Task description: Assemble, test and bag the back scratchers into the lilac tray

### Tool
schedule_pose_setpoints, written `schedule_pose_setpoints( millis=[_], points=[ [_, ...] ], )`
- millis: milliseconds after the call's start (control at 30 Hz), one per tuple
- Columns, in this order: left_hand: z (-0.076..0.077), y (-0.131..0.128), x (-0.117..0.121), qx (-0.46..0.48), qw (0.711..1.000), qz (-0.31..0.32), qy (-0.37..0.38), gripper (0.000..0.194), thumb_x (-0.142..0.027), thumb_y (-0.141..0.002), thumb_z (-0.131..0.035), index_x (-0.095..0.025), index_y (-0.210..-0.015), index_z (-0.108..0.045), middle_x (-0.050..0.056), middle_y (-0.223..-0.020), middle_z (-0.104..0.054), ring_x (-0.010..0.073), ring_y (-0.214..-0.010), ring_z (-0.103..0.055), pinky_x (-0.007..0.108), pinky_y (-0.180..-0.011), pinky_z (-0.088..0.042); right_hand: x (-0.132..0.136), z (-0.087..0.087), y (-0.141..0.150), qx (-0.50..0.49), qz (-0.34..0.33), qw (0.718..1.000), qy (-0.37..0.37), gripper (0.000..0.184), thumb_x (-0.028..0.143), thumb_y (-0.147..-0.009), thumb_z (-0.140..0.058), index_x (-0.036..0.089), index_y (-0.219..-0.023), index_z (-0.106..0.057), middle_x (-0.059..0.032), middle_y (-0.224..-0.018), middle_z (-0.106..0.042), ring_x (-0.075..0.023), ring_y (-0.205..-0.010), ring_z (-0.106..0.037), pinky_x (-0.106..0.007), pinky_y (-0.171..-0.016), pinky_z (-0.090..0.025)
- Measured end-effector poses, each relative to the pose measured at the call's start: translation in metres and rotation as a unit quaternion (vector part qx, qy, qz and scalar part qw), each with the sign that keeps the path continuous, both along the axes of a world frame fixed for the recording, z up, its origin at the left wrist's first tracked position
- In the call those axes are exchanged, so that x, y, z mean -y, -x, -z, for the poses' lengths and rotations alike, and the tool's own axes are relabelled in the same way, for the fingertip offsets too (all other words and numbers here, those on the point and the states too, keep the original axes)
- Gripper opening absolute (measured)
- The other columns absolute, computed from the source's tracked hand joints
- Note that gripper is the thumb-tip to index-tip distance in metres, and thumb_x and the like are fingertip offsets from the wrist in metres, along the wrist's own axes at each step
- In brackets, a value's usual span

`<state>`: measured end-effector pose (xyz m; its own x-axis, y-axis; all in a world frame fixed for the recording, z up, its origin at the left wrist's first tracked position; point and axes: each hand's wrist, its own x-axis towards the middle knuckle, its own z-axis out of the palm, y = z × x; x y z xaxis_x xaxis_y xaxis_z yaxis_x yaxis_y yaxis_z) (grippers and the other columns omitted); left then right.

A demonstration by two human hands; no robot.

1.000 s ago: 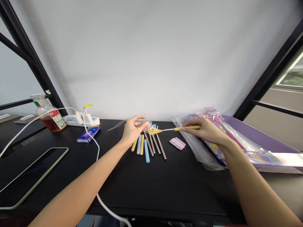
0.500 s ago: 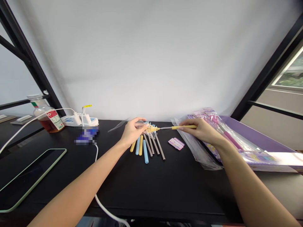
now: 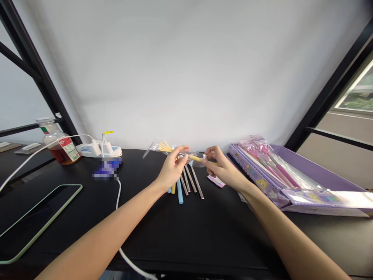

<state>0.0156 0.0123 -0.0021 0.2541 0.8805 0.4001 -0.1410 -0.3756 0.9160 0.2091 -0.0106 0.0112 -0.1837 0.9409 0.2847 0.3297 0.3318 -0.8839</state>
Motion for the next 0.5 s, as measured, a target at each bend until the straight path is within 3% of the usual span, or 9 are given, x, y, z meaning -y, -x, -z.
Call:
schedule_pose_setpoints(
  millis=[100, 233, 367, 433, 500],
  points=[
    [0.0, -0.002, 0.002, 0.008, 0.999, 0.048, -0.003, 0.029, -0.032, -0.098, -0.056, -0.021, -0.124, -0.063, 0.008, -0.133, -0.061, 0.0225, -0.123, -0.06, 0.039, -0.107, -0.05, 0.002, 0.005, 0.015, -0.033, 0.017, 0.999, 0.008, 0.045, 0.055, -0.088, -0.064, 0.025, -0.112, -0.039, 0.0015, -0.094, -0.057, -0.007, -0.055, -0.049, -0.025, -0.052, -0.042],
    [-0.003, 0.002, -0.004, 0.023, 0.999, 0.019, 0.026, 0.03, -0.034, -0.097, -0.056, -0.02, -0.122, -0.064, 0.009, -0.114, -0.068, 0.0229, -0.114, -0.064, 0.039, -0.101, -0.052, 0.001, 0.001, 0.009, -0.116, -0.007, 0.991, 0.069, 0.062, 0.048, -0.083, -0.074, 0.023, -0.131, -0.043, -0.0002, -0.089, -0.068, -0.0109, -0.061, -0.059, -0.028, -0.061, -0.051],
    [-0.007, 0.011, -0.011, 0.068, 0.996, 0.004, 0.058, 0.032, -0.027, -0.095, -0.057, -0.02, -0.126, -0.062, 0.007, -0.106, -0.068, 0.0209, -0.108, -0.064, 0.034, -0.091, -0.054, -0.001, -0.006, -0.011, -0.095, -0.073, 0.986, 0.117, 0.043, 0.039, -0.073, -0.084, 0.015, -0.106, -0.069, -0.0107, -0.095, -0.077, -0.0224, -0.091, -0.072, -0.035, -0.084, -0.057],
    [-0.009, 0.013, -0.011, 0.071, 0.995, 0.019, 0.068, 0.032, -0.026, -0.095, -0.057, -0.021, -0.127, -0.061, 0.007, -0.105, -0.068, 0.0189, -0.101, -0.065, 0.032, -0.087, -0.055, -0.002, -0.006, -0.014, -0.079, -0.086, 0.987, 0.11, 0.041, 0.038, -0.07, -0.086, 0.015, -0.1, -0.071, -0.0111, -0.092, -0.078, -0.0245, -0.091, -0.074, -0.036, -0.083, -0.058],
    [-0.01, 0.013, -0.007, 0.064, 0.994, 0.044, 0.075, 0.03, -0.027, -0.096, -0.057, -0.021, -0.125, -0.062, 0.006, -0.103, -0.067, 0.0167, -0.094, -0.065, 0.032, -0.086, -0.056, -0.002, -0.004, -0.011, -0.065, -0.086, 0.99, 0.096, 0.041, 0.041, -0.068, -0.087, 0.015, -0.094, -0.07, -0.0091, -0.081, -0.077, -0.0232, -0.078, -0.074, -0.036, -0.074, -0.059]
  ],
)
